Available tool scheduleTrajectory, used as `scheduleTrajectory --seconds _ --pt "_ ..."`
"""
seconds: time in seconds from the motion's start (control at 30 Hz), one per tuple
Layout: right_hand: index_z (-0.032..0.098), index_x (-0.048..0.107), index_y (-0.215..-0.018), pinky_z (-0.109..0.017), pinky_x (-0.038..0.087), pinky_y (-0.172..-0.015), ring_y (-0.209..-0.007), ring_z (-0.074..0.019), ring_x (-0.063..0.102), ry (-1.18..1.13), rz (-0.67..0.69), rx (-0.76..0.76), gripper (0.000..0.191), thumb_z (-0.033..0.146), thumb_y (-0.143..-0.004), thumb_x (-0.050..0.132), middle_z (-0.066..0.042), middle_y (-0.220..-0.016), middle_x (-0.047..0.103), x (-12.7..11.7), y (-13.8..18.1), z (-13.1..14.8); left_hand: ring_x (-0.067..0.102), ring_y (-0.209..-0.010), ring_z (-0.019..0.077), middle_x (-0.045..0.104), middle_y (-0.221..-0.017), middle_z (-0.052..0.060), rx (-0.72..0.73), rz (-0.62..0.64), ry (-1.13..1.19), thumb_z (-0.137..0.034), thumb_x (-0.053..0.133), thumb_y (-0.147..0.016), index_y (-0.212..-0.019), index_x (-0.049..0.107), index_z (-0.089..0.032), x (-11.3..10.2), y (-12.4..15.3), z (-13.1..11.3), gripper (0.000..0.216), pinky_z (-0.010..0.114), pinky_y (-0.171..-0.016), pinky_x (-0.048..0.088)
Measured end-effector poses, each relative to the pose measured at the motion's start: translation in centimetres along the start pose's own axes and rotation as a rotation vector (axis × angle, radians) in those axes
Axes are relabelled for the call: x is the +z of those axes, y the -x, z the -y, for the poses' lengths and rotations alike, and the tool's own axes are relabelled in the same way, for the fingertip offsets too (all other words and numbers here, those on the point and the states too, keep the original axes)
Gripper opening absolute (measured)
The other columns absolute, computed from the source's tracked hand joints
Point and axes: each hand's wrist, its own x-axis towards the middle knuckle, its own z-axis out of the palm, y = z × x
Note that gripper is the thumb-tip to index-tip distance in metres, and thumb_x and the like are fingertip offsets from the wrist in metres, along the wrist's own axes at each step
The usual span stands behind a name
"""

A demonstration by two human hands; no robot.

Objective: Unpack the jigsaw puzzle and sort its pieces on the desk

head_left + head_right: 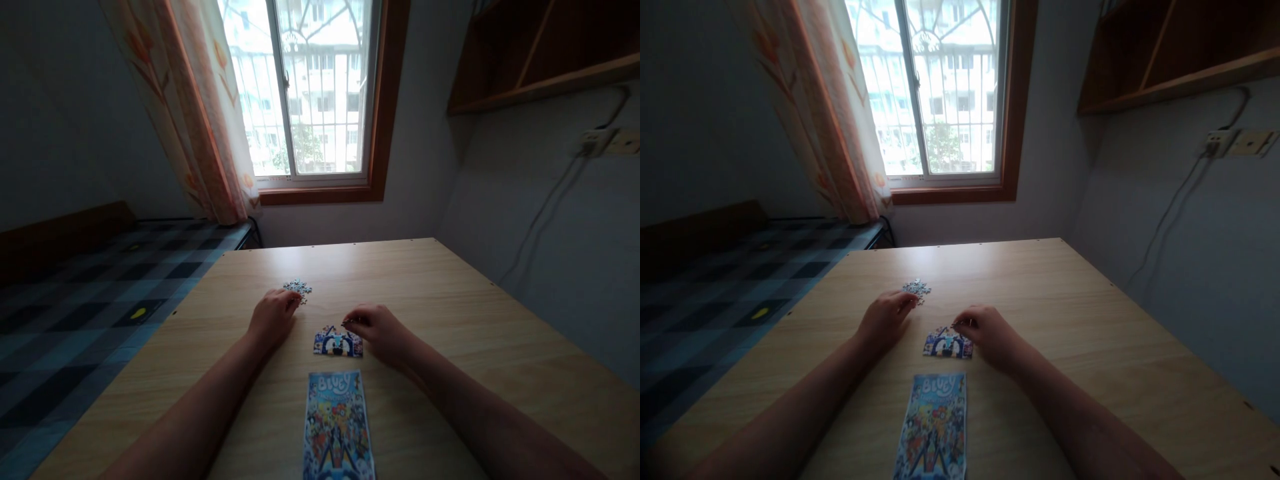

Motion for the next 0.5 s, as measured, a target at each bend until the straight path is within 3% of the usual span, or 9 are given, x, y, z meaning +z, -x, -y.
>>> scheduleTrajectory --seconds 0.1,0.27,0.33,0.4,0.5 --pt "0.018 0.076 -0.086 -0.027 0.048 -0.071 -0.077 -0.0178 0.065 -0.063 -0.001 0.057 0.015 0.028 -0.082 0.067 -0.005 -0.083 0.074 -0.2 -0.2 -0.5 0.060 -0.097 0.0247 0.071 -0.099 0.007 -0.046 -0.054 -0.044 -0.028 0.057 -0.090 -0.102 0.072 -0.023 0.1 -0.5 1.3 0.021 0.038 -0.091 0.047" --pt "0.014 0.075 -0.086 -0.026 0.044 -0.059 -0.063 -0.0143 0.058 -0.306 0.004 0.240 0.029 0.042 -0.076 0.071 -0.005 -0.074 0.071 -0.3 -0.3 -0.5 0.058 -0.096 0.0249 0.067 -0.098 0.009 -0.109 -0.276 -0.061 -0.024 0.055 -0.092 -0.106 0.071 -0.021 -0.5 -0.4 1.5 0.021 0.040 -0.094 0.045" --pt "0.013 0.074 -0.085 -0.024 0.038 -0.052 -0.055 -0.0105 0.050 -0.406 -0.005 0.314 0.034 0.045 -0.072 0.075 -0.002 -0.067 0.065 -0.3 -0.4 -0.2 0.058 -0.094 0.0233 0.066 -0.096 0.008 -0.007 -0.338 -0.025 -0.024 0.055 -0.093 -0.104 0.071 -0.021 -0.8 -0.1 0.2 0.020 0.040 -0.092 0.047" --pt "0.012 0.073 -0.084 -0.023 0.030 -0.046 -0.049 -0.0073 0.042 -0.530 -0.007 0.369 0.037 0.046 -0.068 0.078 0.002 -0.059 0.058 -0.2 -0.4 0.2 0.058 -0.090 0.0217 0.066 -0.095 0.007 0.184 -0.365 0.038 -0.026 0.054 -0.094 -0.104 0.070 -0.022 -0.8 0.6 -1.7 0.019 0.038 -0.085 0.049" --pt "0.012 0.070 -0.081 -0.023 0.021 -0.044 -0.045 -0.0049 0.033 -0.708 0.043 0.420 0.038 0.045 -0.064 0.082 0.006 -0.053 0.048 -0.2 -0.3 0.5 0.058 -0.091 0.0207 0.065 -0.097 0.006 0.446 -0.317 0.106 -0.028 0.059 -0.094 -0.112 0.068 -0.023 -0.5 1.6 -4.9 0.021 0.037 -0.081 0.051"
